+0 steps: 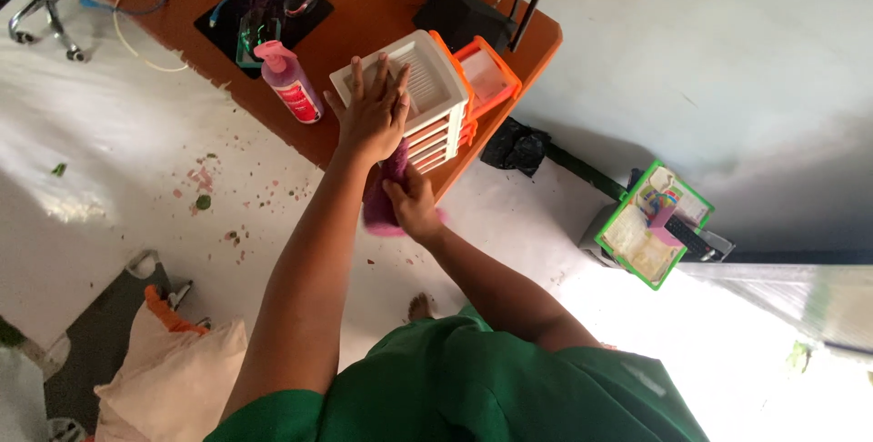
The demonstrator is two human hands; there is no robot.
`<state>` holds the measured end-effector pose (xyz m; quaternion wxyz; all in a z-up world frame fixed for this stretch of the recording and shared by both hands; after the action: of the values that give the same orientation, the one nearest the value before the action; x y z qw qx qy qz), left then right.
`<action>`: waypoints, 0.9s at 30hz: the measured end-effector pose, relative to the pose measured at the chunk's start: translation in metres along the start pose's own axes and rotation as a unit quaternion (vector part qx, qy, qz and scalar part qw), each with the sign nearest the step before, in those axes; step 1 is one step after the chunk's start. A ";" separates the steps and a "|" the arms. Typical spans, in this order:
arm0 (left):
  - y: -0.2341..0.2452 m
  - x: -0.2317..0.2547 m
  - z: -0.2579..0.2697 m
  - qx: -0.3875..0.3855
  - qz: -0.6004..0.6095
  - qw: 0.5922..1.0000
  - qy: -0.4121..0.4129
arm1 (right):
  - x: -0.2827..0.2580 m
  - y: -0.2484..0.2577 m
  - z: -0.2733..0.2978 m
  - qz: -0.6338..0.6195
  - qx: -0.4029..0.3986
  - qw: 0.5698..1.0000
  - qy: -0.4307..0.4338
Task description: The person wipes a white plastic storage container with a pink cloth on a wooden desk. They rotate the container to wipe multiple sides and compartments, then place it back on the desk.
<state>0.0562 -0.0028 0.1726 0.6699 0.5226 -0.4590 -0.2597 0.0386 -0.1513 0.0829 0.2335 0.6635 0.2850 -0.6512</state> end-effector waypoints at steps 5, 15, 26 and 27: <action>0.009 0.007 0.004 -0.011 -0.041 0.999 0.031 | -0.024 0.024 -0.009 0.357 -0.131 0.925 0.000; 0.028 0.009 0.010 0.014 0.209 0.976 0.053 | -0.018 0.061 -0.013 -0.085 0.017 0.996 -0.028; -0.004 -0.010 0.022 0.205 0.150 0.967 -0.015 | 0.024 0.055 0.017 0.139 -0.189 0.944 0.232; -0.003 -0.009 0.033 0.265 0.207 0.941 -0.030 | 0.020 0.063 0.013 0.097 -0.173 0.961 0.191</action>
<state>0.0236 -0.0110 0.1673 0.5323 0.5662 -0.6293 0.0000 0.0720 -0.2042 0.0588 0.3478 0.7496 0.3669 -0.4272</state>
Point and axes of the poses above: each hand's wrist, its own z-axis away from the middle knuckle, its own y-axis out of the back of the hand, x = y × z, the point moved 1 cm from there along -z, towards the middle knuckle, and after that the axes turned 4 degrees about z, right-handed, at the moved point
